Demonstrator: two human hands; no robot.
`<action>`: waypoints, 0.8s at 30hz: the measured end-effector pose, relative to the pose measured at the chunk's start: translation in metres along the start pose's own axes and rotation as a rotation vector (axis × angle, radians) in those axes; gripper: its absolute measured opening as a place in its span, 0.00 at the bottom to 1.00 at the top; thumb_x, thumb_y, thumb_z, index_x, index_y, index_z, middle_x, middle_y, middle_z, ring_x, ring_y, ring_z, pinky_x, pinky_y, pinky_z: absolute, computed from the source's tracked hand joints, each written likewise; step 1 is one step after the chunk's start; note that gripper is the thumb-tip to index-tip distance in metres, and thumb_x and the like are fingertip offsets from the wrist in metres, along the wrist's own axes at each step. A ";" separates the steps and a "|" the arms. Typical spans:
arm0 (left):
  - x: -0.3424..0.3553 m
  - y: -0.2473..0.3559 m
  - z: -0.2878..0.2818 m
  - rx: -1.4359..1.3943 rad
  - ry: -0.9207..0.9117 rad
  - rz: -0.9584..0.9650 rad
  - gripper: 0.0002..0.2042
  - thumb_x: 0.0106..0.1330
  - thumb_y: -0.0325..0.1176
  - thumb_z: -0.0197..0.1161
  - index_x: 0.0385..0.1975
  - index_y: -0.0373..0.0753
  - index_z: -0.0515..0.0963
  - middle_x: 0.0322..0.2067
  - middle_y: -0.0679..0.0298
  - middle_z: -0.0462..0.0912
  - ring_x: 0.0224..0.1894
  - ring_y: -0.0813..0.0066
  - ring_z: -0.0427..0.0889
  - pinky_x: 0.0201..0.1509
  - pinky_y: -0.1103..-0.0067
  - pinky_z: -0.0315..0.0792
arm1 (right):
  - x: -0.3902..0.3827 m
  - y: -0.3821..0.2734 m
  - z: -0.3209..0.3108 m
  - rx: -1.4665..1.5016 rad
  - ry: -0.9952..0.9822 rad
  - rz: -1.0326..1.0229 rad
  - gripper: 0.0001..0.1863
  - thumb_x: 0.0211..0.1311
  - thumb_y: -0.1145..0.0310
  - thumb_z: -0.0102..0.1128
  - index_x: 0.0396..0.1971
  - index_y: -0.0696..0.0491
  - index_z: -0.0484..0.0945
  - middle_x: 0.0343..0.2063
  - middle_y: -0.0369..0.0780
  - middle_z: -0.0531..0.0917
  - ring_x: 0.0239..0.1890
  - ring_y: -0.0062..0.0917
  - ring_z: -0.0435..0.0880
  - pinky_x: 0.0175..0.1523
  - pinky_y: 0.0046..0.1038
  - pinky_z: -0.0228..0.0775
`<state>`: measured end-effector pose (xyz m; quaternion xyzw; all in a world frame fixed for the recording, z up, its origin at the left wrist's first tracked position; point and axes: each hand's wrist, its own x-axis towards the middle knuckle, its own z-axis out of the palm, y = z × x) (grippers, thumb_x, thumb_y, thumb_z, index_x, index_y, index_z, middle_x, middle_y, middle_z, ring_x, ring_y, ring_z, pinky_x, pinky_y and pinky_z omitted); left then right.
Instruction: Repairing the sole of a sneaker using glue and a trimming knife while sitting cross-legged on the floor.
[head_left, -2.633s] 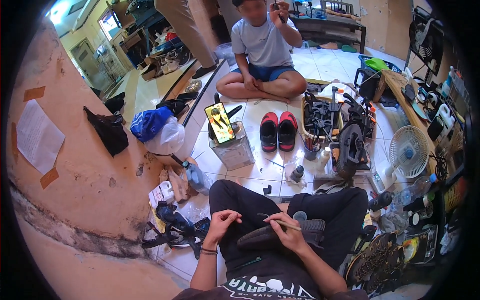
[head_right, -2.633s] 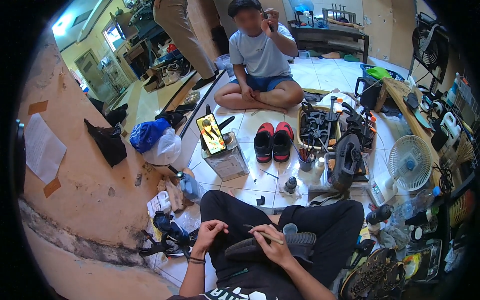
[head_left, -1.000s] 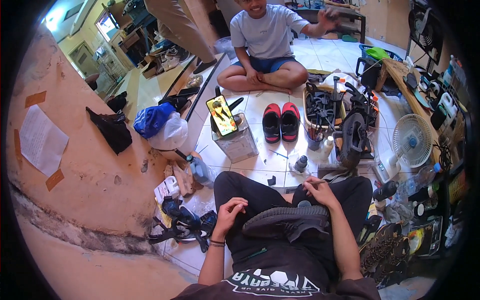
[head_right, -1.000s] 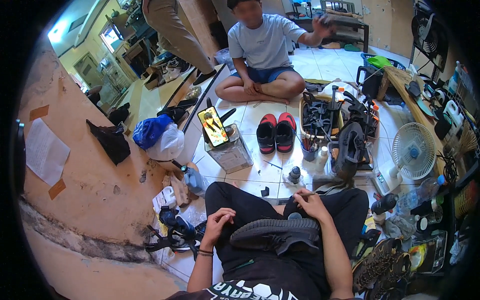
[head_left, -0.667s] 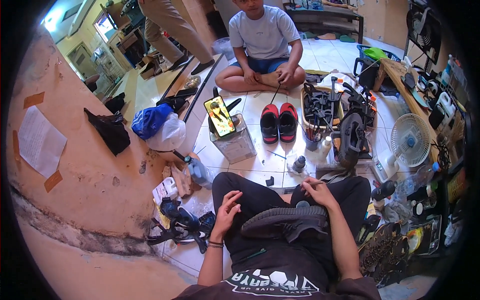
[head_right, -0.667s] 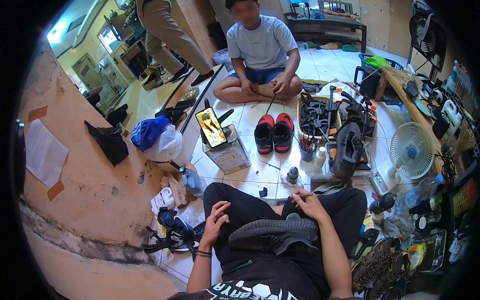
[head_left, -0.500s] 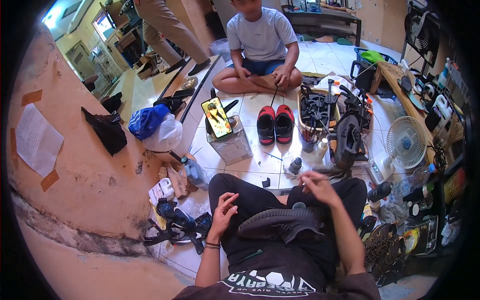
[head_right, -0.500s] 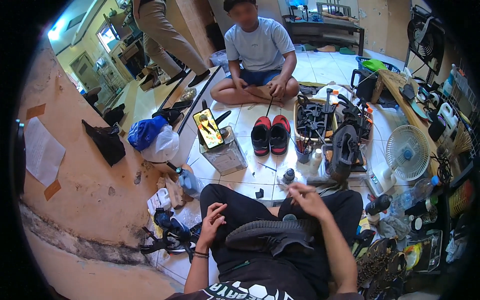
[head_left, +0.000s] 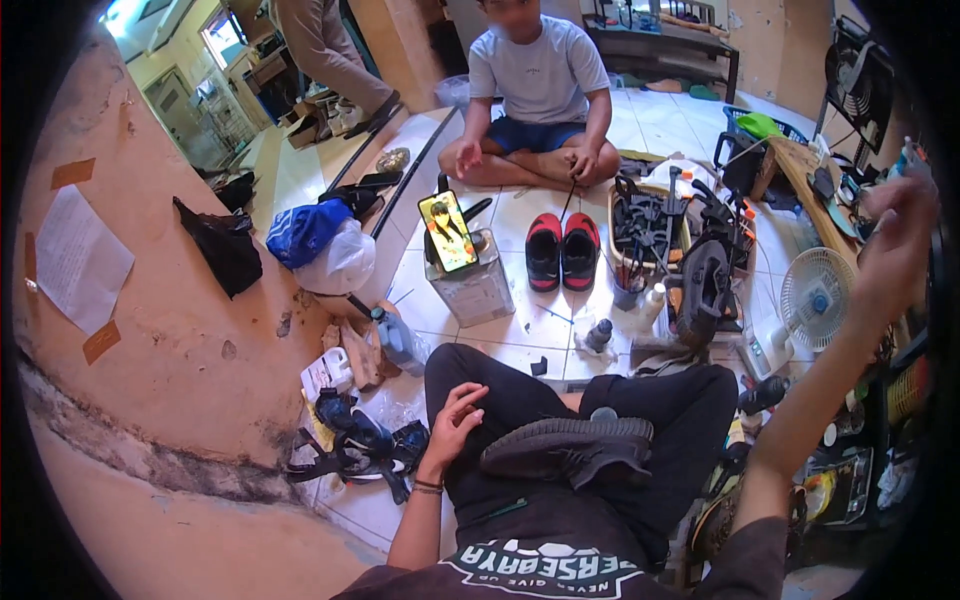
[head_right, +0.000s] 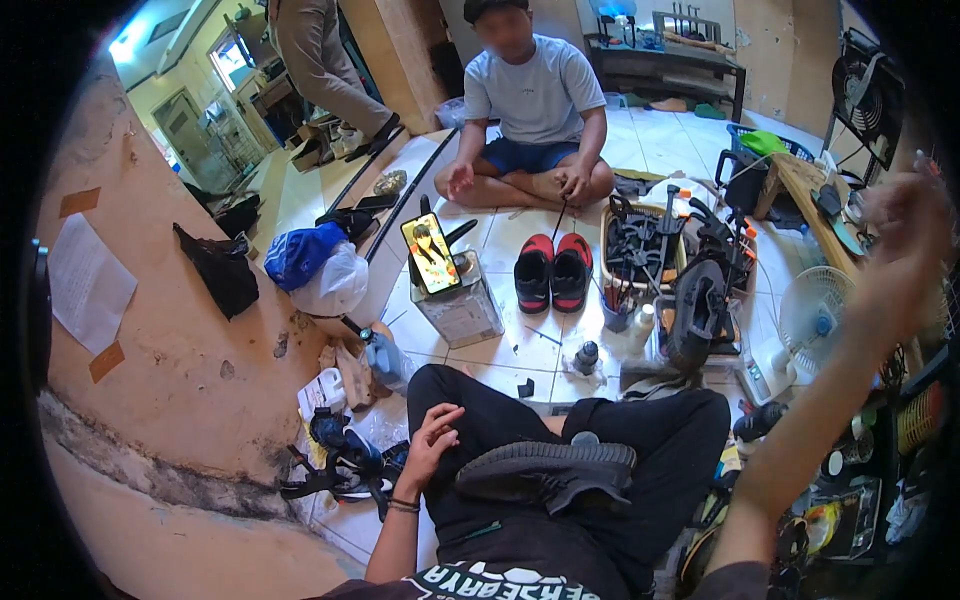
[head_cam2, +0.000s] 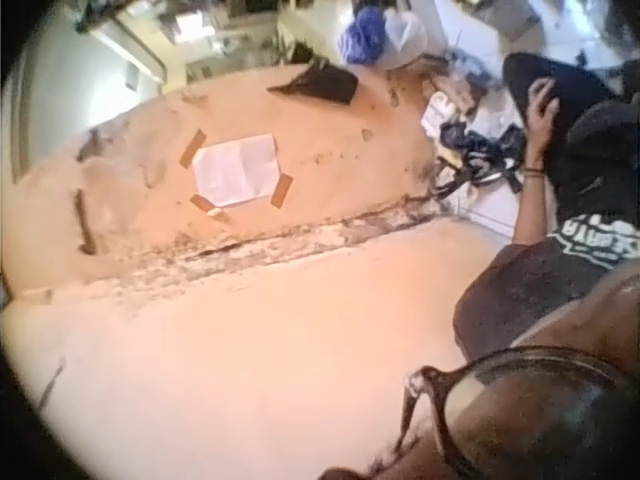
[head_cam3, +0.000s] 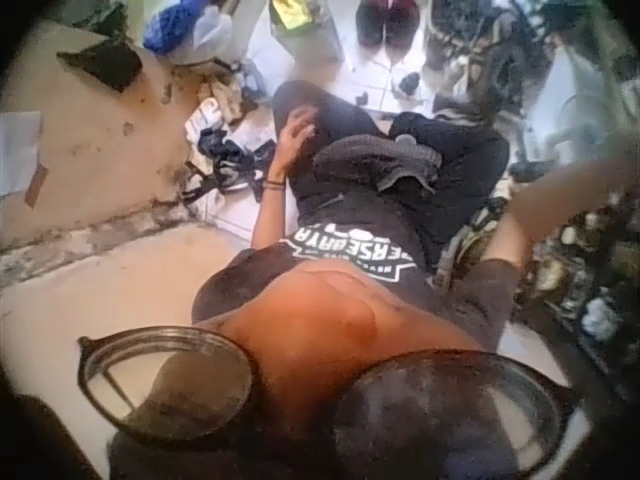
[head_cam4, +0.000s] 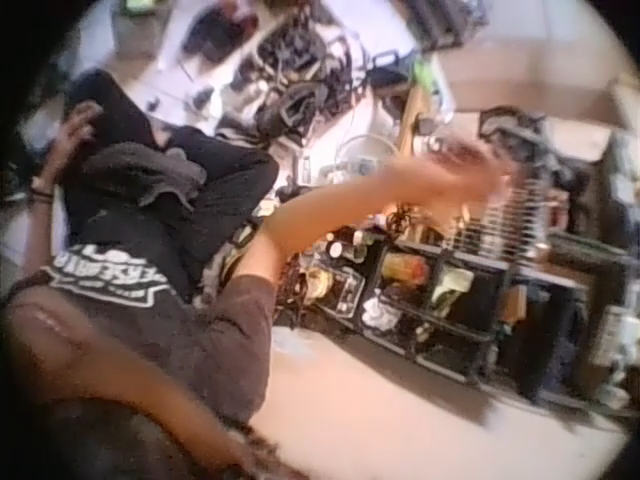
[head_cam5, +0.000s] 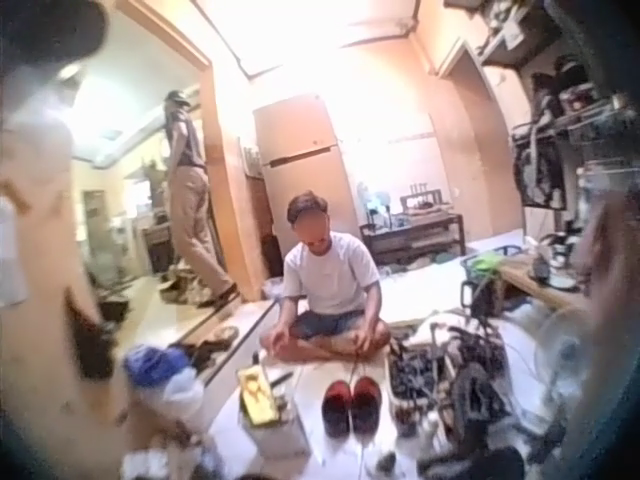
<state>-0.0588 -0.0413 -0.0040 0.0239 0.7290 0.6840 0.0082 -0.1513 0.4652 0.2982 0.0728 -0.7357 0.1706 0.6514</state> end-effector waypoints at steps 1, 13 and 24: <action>-0.008 -0.006 -0.011 0.006 0.012 -0.013 0.19 0.67 0.25 0.58 0.59 0.37 0.75 0.56 0.69 0.67 0.41 0.84 0.72 0.50 0.83 0.70 | -0.043 -0.042 0.035 0.446 -0.159 0.368 0.08 0.66 0.70 0.44 0.35 0.54 0.75 0.29 0.35 0.74 0.33 0.21 0.75 0.48 0.23 0.67; 0.044 0.054 0.049 0.097 -0.259 0.000 0.16 0.66 0.27 0.60 0.53 0.34 0.73 0.50 0.69 0.70 0.45 0.82 0.72 0.50 0.84 0.67 | -0.283 -0.162 0.147 1.389 -1.400 0.471 0.11 0.65 0.65 0.62 0.40 0.56 0.81 0.24 0.39 0.85 0.28 0.22 0.84 0.35 0.25 0.74; 0.067 0.042 0.088 0.038 -0.409 -0.067 0.21 0.66 0.27 0.62 0.58 0.35 0.69 0.48 0.67 0.69 0.39 0.84 0.70 0.44 0.85 0.67 | -0.321 -0.131 0.148 1.381 -1.195 0.597 0.13 0.58 0.65 0.70 0.39 0.56 0.85 0.25 0.40 0.86 0.27 0.19 0.84 0.33 0.22 0.72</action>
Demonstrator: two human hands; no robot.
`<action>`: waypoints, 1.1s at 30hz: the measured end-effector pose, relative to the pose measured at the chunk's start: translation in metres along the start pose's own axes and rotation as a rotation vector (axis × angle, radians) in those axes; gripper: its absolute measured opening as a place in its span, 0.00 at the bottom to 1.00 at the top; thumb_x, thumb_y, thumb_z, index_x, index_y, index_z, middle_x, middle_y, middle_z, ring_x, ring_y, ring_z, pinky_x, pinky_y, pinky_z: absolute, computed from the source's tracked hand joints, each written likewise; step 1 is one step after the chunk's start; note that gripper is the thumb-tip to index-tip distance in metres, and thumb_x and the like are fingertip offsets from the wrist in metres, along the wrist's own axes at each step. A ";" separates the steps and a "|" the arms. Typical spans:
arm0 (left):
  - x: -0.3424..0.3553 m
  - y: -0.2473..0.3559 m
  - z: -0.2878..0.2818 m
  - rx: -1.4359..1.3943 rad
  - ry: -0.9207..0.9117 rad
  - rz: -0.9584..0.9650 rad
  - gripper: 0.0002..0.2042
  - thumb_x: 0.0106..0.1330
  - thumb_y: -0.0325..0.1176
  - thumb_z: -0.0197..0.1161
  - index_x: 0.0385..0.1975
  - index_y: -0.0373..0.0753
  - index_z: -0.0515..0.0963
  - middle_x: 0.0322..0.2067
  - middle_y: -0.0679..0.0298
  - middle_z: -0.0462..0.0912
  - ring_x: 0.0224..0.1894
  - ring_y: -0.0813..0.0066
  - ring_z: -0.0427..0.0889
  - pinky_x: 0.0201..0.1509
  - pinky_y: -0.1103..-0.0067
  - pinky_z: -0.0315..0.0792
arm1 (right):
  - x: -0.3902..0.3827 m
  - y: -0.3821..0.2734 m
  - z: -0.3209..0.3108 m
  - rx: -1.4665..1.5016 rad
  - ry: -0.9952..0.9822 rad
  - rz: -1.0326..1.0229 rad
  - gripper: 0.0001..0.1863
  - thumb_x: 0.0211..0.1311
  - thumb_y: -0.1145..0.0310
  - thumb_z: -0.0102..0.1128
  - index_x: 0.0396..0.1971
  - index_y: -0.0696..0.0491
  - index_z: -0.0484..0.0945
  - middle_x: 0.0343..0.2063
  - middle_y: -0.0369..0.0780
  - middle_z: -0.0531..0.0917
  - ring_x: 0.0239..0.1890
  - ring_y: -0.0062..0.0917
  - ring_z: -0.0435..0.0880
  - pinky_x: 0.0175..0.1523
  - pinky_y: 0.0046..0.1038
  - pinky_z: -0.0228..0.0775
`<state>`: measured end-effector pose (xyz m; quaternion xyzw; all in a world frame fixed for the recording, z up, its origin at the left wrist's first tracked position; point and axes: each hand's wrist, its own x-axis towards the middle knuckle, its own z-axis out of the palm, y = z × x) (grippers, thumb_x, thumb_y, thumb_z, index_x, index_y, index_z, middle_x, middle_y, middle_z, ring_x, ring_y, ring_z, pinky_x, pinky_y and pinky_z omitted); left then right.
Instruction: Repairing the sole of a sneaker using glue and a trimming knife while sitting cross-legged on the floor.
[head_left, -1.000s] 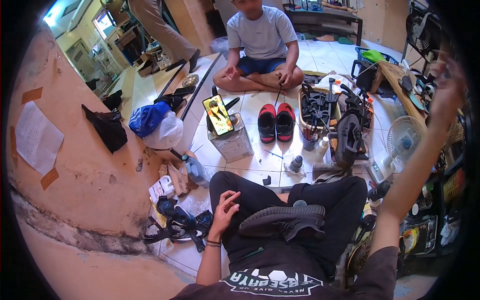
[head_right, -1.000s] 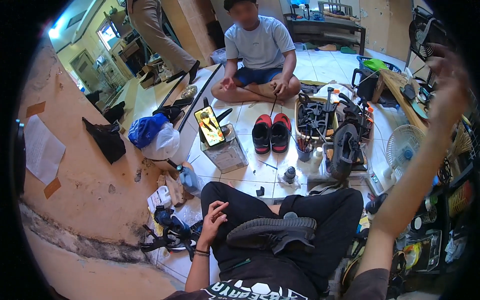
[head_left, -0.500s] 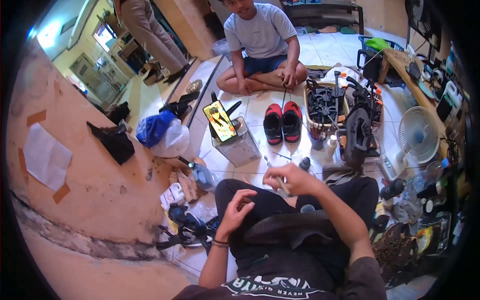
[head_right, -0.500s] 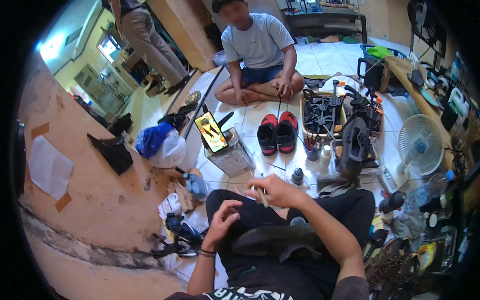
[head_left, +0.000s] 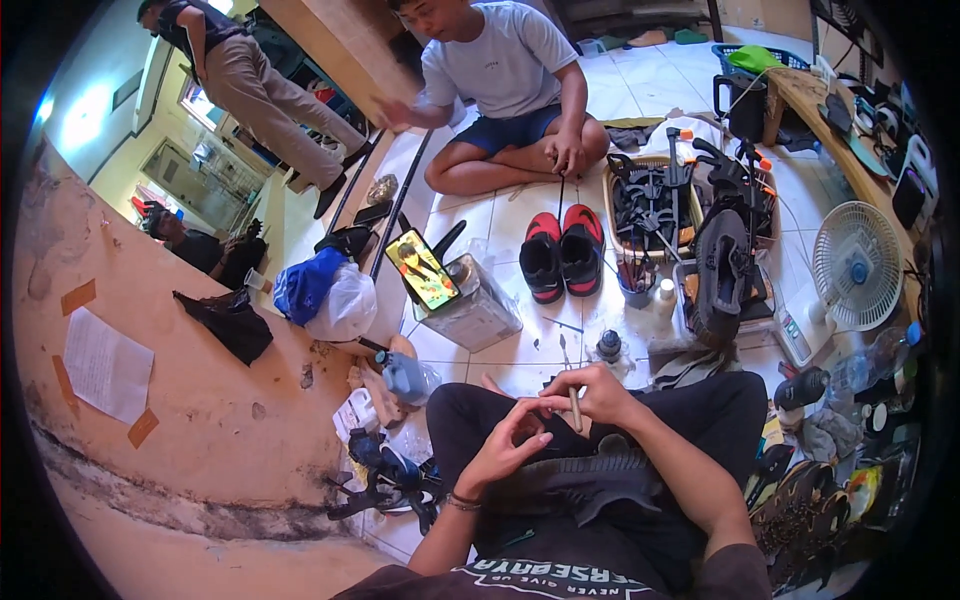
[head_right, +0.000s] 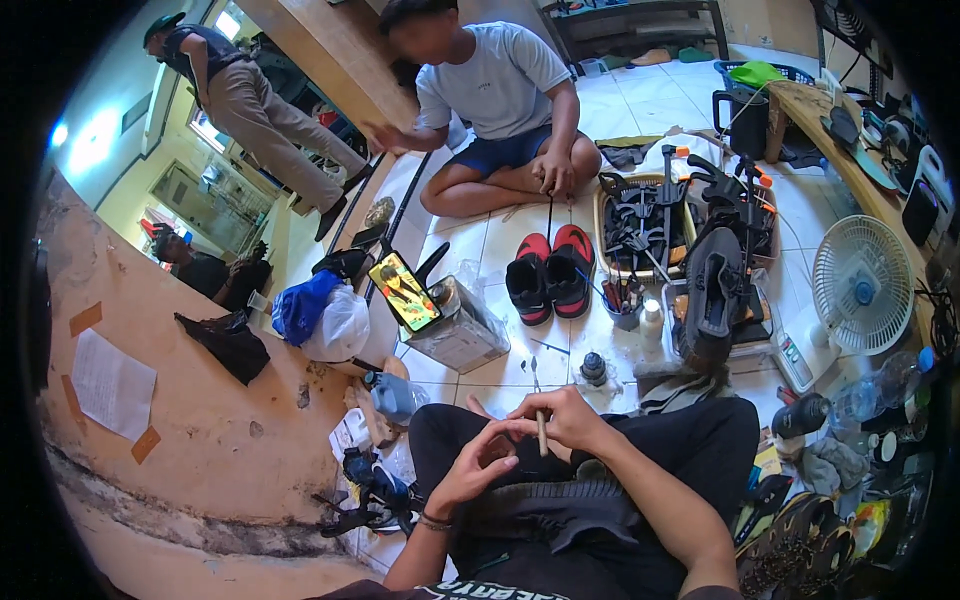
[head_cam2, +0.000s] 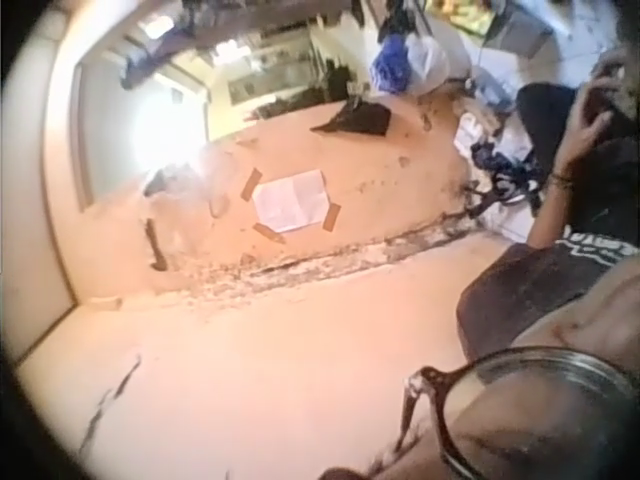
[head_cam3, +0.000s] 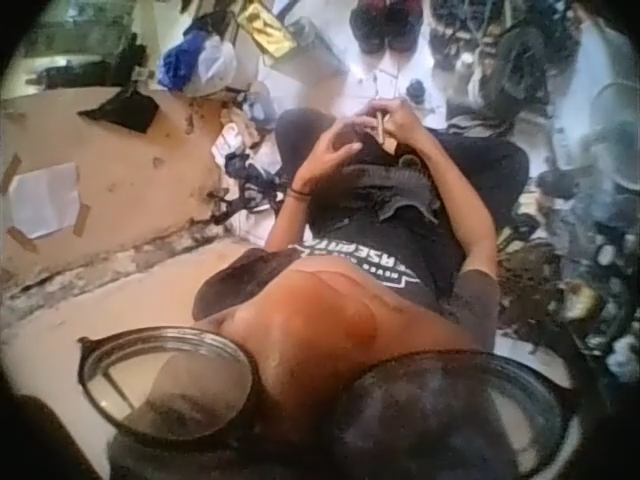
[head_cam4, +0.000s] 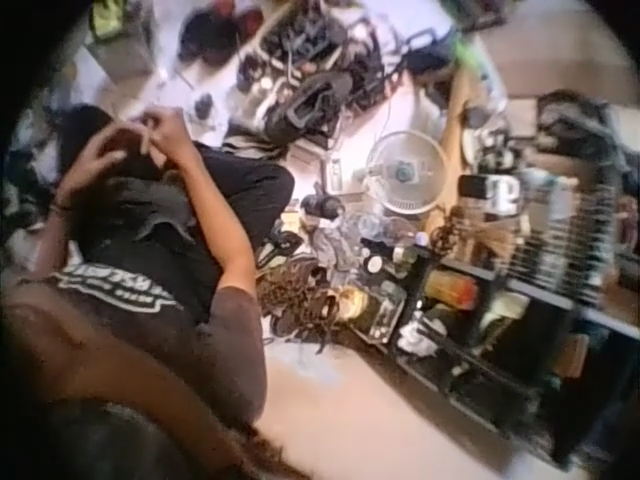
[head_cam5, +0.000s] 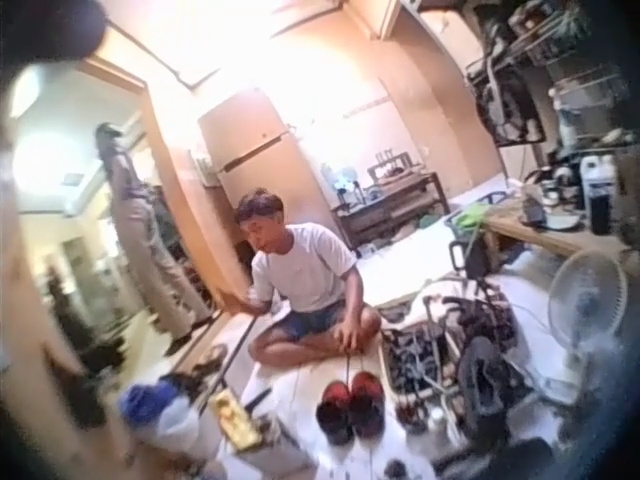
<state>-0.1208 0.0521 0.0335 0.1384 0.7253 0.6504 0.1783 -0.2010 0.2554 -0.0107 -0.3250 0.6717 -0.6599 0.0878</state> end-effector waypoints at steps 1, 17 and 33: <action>0.000 0.000 0.000 -0.006 0.006 -0.013 0.21 0.66 0.28 0.62 0.59 0.35 0.68 0.48 0.67 0.69 0.39 0.84 0.70 0.44 0.85 0.67 | 0.000 0.001 0.000 -0.032 0.034 -0.028 0.13 0.57 0.65 0.70 0.38 0.55 0.85 0.25 0.40 0.86 0.26 0.19 0.84 0.32 0.22 0.72; 0.002 0.016 -0.005 0.279 -0.042 0.100 0.18 0.68 0.34 0.63 0.54 0.35 0.73 0.43 0.64 0.74 0.40 0.79 0.75 0.45 0.81 0.70 | -0.003 -0.008 0.004 -0.023 -0.019 -0.036 0.11 0.53 0.67 0.74 0.30 0.56 0.81 0.19 0.34 0.81 0.23 0.16 0.79 0.30 0.21 0.70; -0.002 0.024 -0.008 0.112 -0.040 -0.060 0.17 0.68 0.33 0.63 0.53 0.34 0.74 0.47 0.63 0.75 0.48 0.76 0.74 0.51 0.79 0.69 | -0.005 0.000 0.007 0.061 -0.095 0.119 0.12 0.54 0.66 0.73 0.29 0.57 0.80 0.20 0.34 0.80 0.24 0.14 0.76 0.31 0.21 0.69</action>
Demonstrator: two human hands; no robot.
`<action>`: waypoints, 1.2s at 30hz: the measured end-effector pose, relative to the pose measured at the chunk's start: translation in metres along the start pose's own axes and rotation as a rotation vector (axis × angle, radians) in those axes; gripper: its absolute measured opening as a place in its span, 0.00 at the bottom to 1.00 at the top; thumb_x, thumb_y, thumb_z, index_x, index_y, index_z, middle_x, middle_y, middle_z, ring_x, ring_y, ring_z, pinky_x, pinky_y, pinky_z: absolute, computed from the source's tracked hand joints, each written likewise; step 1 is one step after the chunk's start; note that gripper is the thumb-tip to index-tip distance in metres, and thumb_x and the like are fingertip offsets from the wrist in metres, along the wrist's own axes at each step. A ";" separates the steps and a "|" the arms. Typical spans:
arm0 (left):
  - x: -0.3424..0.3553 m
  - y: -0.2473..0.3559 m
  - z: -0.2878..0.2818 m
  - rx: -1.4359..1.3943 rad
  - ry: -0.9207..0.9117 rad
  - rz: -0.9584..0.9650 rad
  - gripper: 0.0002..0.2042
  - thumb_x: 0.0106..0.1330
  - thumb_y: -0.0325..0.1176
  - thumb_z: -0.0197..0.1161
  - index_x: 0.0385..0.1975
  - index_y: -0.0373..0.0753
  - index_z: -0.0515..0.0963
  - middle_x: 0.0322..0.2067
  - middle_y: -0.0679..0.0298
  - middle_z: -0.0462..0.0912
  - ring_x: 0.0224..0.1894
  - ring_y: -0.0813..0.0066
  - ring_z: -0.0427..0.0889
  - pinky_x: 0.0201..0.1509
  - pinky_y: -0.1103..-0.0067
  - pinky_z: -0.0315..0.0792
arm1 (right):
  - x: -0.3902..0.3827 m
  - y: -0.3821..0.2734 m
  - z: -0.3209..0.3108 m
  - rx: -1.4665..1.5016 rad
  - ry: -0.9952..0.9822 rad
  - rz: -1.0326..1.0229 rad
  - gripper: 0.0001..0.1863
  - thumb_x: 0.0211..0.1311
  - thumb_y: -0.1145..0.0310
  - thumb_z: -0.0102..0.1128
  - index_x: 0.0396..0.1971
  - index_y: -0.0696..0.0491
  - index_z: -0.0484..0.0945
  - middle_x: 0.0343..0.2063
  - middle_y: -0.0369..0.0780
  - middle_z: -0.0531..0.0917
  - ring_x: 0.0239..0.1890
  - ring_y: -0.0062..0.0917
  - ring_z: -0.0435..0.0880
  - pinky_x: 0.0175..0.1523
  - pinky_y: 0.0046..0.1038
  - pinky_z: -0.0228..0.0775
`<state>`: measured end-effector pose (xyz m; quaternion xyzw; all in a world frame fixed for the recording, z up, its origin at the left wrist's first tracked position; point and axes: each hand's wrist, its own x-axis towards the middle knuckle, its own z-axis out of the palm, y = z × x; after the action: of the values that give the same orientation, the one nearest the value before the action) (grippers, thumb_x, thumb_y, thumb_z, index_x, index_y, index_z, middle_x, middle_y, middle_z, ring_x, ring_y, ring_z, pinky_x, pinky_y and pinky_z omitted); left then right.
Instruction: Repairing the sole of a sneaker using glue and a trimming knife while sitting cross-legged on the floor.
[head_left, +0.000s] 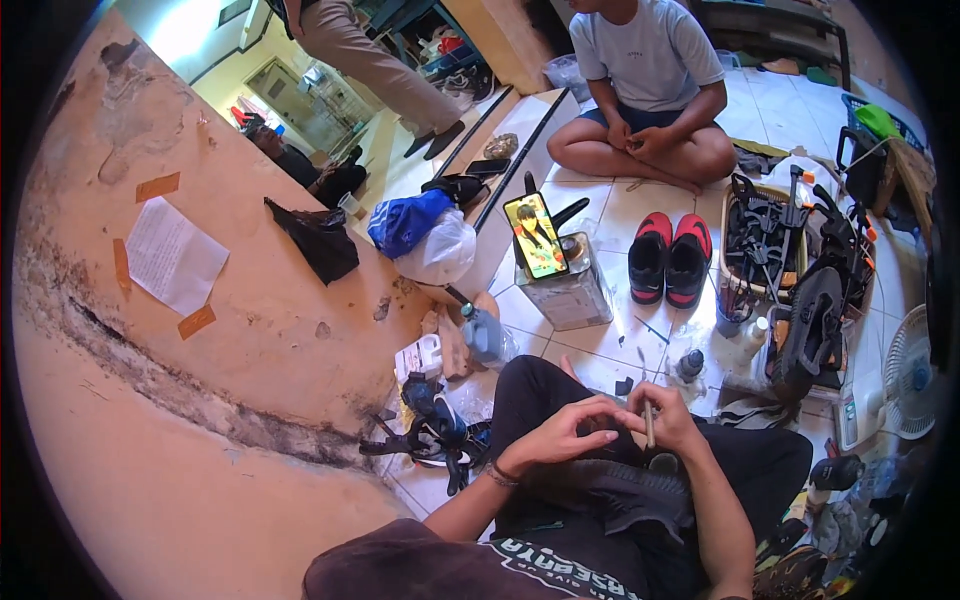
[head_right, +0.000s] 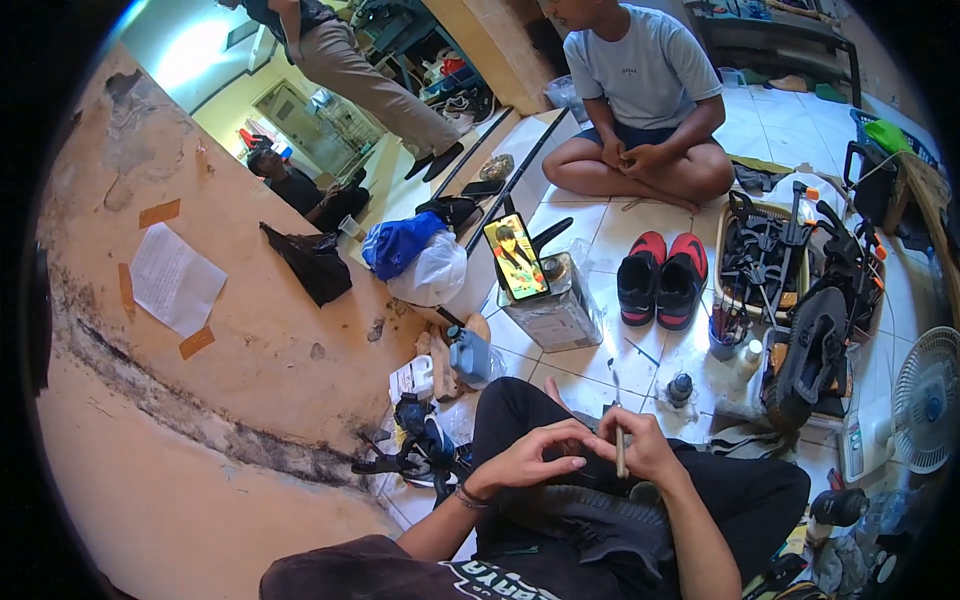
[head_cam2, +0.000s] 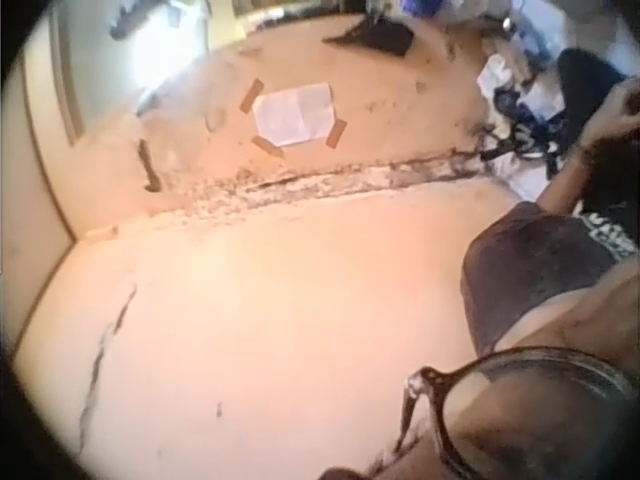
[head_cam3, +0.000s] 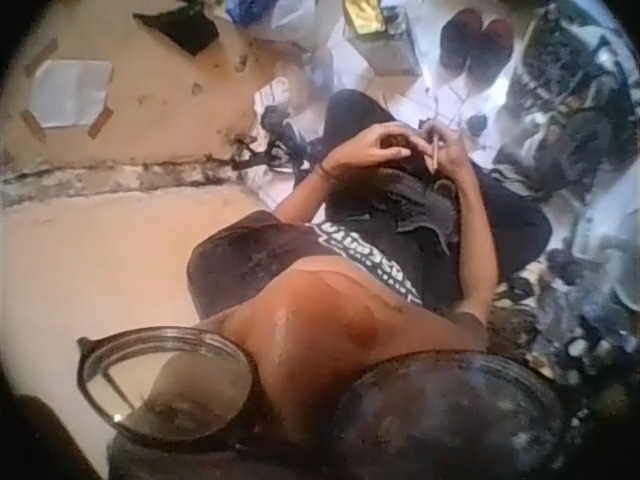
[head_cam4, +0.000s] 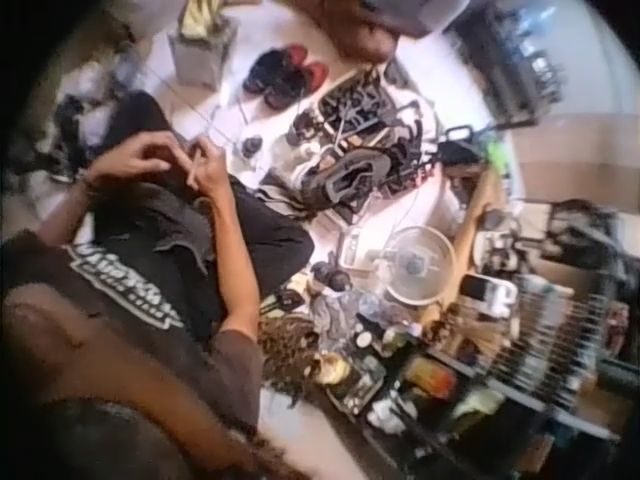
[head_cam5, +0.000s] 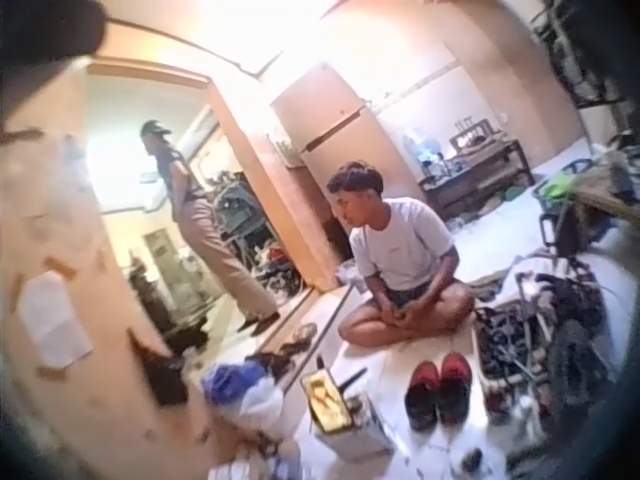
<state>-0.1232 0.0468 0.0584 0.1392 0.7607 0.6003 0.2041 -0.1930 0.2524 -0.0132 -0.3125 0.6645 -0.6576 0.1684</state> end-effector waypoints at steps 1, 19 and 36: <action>0.002 0.001 -0.001 0.003 -0.005 -0.001 0.17 0.68 0.33 0.63 0.53 0.34 0.74 0.47 0.63 0.75 0.48 0.76 0.74 0.51 0.79 0.69 | 0.002 -0.005 0.002 0.007 0.057 -0.041 0.13 0.54 0.66 0.73 0.30 0.57 0.79 0.21 0.34 0.80 0.24 0.16 0.77 0.31 0.22 0.70; 0.003 0.001 0.004 0.556 -0.010 0.030 0.18 0.68 0.37 0.61 0.50 0.30 0.74 0.44 0.51 0.75 0.45 0.54 0.78 0.51 0.70 0.71 | -0.001 0.013 -0.001 -0.223 -0.071 0.002 0.14 0.60 0.60 0.68 0.35 0.55 0.77 0.23 0.43 0.83 0.26 0.35 0.83 0.33 0.32 0.71; -0.003 -0.010 0.007 0.540 -0.075 0.024 0.18 0.68 0.36 0.60 0.53 0.33 0.76 0.45 0.52 0.77 0.44 0.56 0.79 0.50 0.71 0.72 | 0.000 0.014 -0.011 -0.174 -0.299 0.104 0.15 0.58 0.60 0.70 0.33 0.57 0.80 0.22 0.37 0.82 0.27 0.20 0.78 0.35 0.26 0.71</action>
<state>-0.1169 0.0487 0.0480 0.2195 0.8834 0.3726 0.1804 -0.2028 0.2597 -0.0263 -0.3854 0.7018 -0.5342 0.2713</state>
